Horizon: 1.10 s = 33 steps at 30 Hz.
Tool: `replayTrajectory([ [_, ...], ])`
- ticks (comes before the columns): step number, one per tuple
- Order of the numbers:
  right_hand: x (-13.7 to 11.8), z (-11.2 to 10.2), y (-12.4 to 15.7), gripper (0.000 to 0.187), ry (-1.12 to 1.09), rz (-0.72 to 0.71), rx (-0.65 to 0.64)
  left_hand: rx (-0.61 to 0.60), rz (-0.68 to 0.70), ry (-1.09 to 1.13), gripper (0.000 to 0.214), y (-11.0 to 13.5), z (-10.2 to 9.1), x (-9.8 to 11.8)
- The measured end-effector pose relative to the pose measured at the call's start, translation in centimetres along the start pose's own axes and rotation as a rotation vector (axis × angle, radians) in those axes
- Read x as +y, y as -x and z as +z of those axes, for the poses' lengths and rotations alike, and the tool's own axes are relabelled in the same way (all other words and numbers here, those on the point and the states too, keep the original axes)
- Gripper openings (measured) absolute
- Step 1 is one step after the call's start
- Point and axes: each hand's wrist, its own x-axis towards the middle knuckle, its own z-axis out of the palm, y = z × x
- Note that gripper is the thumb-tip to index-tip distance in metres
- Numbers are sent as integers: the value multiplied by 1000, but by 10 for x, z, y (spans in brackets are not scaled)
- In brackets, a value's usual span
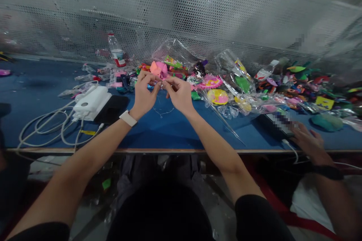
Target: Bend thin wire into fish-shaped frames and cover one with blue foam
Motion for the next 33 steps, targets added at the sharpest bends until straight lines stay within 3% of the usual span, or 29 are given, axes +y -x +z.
replayTrajectory([
  [7, 3, -11, -7, 42, 102, 44, -130, -69, -128, 92, 31, 0, -1, 5],
  [12, 4, -9, -3, 32, 163, 27, -108, -62, -155, 94, 30, 2, -1, 10],
  [21, 3, -10, 1, 10, 304, -110, -92, -89, -102, 66, 30, 2, -1, 4],
  [28, -3, -2, 6, 11, 124, 73, -114, -66, 6, -59, 25, 3, -4, 1],
  [33, -4, 4, 7, 11, 36, 95, -116, -62, 82, -137, 25, 4, -7, -1],
])
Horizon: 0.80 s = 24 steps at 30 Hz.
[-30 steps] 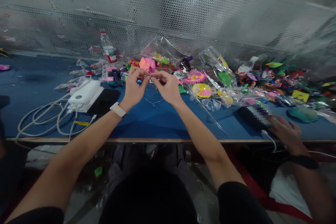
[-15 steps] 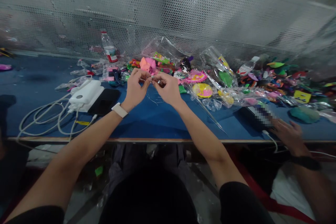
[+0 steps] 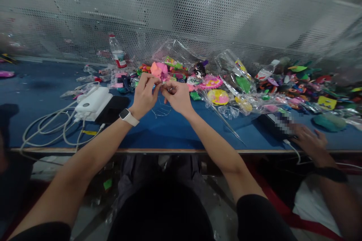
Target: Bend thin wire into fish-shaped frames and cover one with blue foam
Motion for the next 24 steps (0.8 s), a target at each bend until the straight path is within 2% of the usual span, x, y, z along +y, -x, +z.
replayTrajectory([
  [6, 4, -7, -5, 8, 82, -46, 34, -42, -92, 119, 33, -1, 3, -1],
  [11, 13, -20, -13, 20, 34, -98, -6, -138, -306, 385, 43, -3, 7, -1],
  [14, 21, -29, -19, 31, -61, -53, -23, -239, -412, 581, 46, -4, 9, -2],
  [18, 30, -41, -26, 41, -68, 39, -18, -449, -529, 764, 44, -2, 11, -5],
  [22, 35, -50, -29, 44, -87, 87, -5, -637, -574, 882, 36, 4, 13, -2],
  [24, 36, -52, -29, 45, -112, 87, -5, -681, -594, 910, 35, 6, 14, 2],
])
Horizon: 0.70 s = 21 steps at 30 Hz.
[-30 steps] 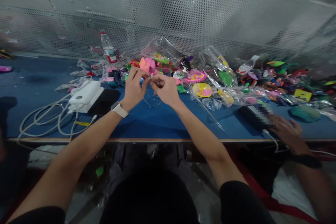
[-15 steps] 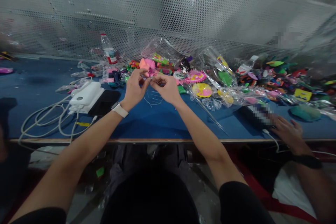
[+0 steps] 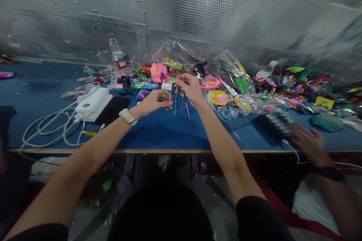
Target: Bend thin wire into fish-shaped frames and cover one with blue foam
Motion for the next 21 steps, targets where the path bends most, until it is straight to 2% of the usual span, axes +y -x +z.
replayTrajectory([
  [4, 0, 2, 1, 48, -25, 3, 21, -16, -14, 38, 39, 1, 7, -1],
  [7, 4, 5, 0, 53, -27, 11, 61, 0, 14, 87, 51, 0, 8, -3],
  [10, 11, 7, -2, 58, -55, 14, 140, 27, 10, 132, 63, 1, 9, -4],
  [13, 18, 6, -6, 62, -91, 12, 246, 61, -4, 133, 57, 0, 7, -7],
  [16, 20, 3, -8, 62, -157, -8, 330, 245, 58, 125, 41, -5, -1, -12],
  [18, 19, 3, -8, 61, -217, -33, 367, 390, 116, 146, 38, -9, -9, -15],
  [21, 15, 8, -4, 56, -304, -70, 406, 502, 185, 195, 37, -14, -21, -14],
])
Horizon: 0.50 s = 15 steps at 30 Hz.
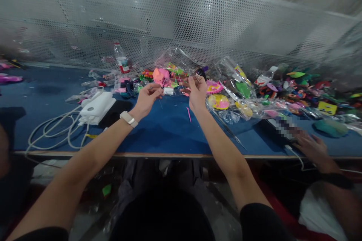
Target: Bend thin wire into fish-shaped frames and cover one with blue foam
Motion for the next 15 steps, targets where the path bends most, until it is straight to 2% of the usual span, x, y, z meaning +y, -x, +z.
replayTrajectory([
  [5, 2, 12, 11, 55, -85, 34, -2, 75, 71, 99, 41, -8, -10, 6],
  [9, 9, 8, 8, 52, 13, 92, -69, 107, 113, 75, 42, -15, -22, 5],
  [11, 8, 1, 5, 45, 190, 2, -93, 107, 147, 35, 41, -19, -27, 3],
  [13, 2, -4, 4, 39, 437, -209, -76, 133, 195, -24, 42, -22, -31, 3],
  [15, -6, -5, 6, 48, 664, -428, -77, 162, 250, -115, 45, -22, -32, 5],
])
